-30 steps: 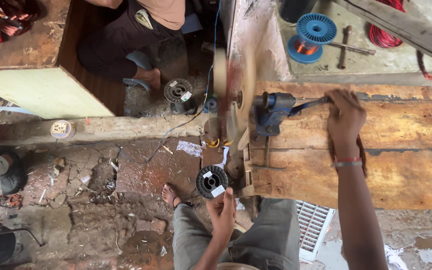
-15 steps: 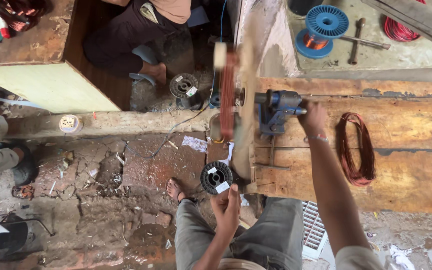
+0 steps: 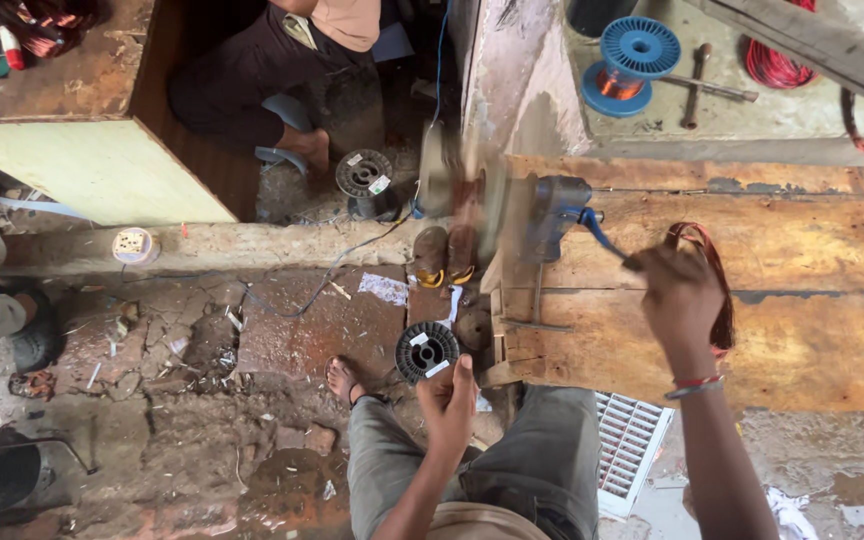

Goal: The person winds copper wire into a coil using a manual winding machine, removes the finished coil from the spindle, and then prepares the machine for the next coil.

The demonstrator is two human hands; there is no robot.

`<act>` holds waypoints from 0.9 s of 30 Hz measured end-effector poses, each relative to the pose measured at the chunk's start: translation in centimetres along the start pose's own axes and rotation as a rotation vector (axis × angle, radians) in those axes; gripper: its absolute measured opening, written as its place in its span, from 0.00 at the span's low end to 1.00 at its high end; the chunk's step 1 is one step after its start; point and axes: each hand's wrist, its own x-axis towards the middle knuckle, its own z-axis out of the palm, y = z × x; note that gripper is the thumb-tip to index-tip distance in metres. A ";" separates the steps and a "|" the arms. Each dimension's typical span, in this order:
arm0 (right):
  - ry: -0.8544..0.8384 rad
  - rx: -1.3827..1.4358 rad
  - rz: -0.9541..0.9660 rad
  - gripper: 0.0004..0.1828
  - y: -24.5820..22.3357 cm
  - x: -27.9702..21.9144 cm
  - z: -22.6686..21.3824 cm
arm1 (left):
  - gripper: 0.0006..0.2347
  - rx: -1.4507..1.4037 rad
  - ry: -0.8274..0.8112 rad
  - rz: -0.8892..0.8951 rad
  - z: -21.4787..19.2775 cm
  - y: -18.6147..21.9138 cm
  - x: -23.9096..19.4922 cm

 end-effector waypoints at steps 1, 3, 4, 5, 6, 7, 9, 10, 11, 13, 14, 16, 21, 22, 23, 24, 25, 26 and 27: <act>0.026 0.036 0.032 0.17 0.6 1.1 0.1 | 0.22 0.002 0.001 -0.011 -0.1 -0.2 -0.3; 0.037 0.077 0.092 0.18 2.0 3.4 0.7 | 0.22 0.006 0.002 -0.025 -0.4 -0.5 -0.3; 0.022 0.082 0.120 0.20 2.9 4.8 1.3 | 0.22 0.013 -0.002 -0.022 -0.6 -0.6 -0.1; 0.040 0.062 0.054 0.19 4.2 6.4 2.3 | 0.22 0.020 -0.005 -0.025 -0.8 -0.9 0.0; 0.059 0.041 -0.012 0.17 5.3 7.8 3.5 | 0.21 0.028 -0.009 -0.028 -0.9 -1.2 0.0; 0.054 0.097 0.007 0.16 6.1 8.9 4.6 | 0.22 0.028 0.004 -0.028 -0.9 -1.5 0.2; 0.043 0.214 0.044 0.16 7.6 10.7 7.0 | 0.23 0.032 0.035 -0.027 -0.8 -2.0 0.7; 0.032 0.182 0.062 0.16 8.4 11.5 8.5 | 0.23 0.020 0.027 -0.032 -0.7 -2.2 1.1; 0.016 0.155 0.078 0.15 8.9 12.1 10.4 | 0.23 0.010 0.025 -0.041 -0.8 -2.3 1.3; -0.030 0.077 0.124 0.11 9.7 12.0 14.4 | 0.22 0.006 0.012 -0.039 -0.8 -2.3 1.6; -0.060 0.026 0.155 0.08 10.1 11.5 16.7 | 0.22 0.014 0.001 -0.029 -0.9 -2.2 1.6; -0.100 0.021 0.193 0.06 11.0 9.7 21.0 | 0.22 0.011 -0.003 -0.021 -0.8 -2.0 1.7; -0.131 0.011 0.094 0.17 10.9 2.3 23.7 | 0.23 0.050 0.026 -0.080 -0.5 -1.8 1.0; -0.355 -0.089 0.202 0.11 9.8 0.5 22.7 | 0.22 0.026 0.024 -0.091 -0.5 -1.8 0.3; -0.565 -0.183 0.305 0.11 8.0 -0.1 22.1 | 0.22 0.005 0.025 -0.085 -0.5 -1.7 0.4; -0.570 -0.120 0.298 0.14 7.2 -1.2 20.6 | 0.22 -0.016 0.025 -0.080 -0.5 -1.5 0.5; -0.581 -0.062 0.290 0.16 6.2 -2.4 18.0 | 0.23 -0.027 0.017 -0.051 -0.6 -1.3 0.3; -0.508 -0.063 0.216 0.17 4.5 -3.0 15.8 | 0.23 -0.038 0.009 -0.023 -0.9 -1.2 0.3; -0.432 -0.068 0.144 0.18 3.4 -3.3 13.7 | 0.24 -0.051 -0.004 0.007 -0.7 -1.1 0.5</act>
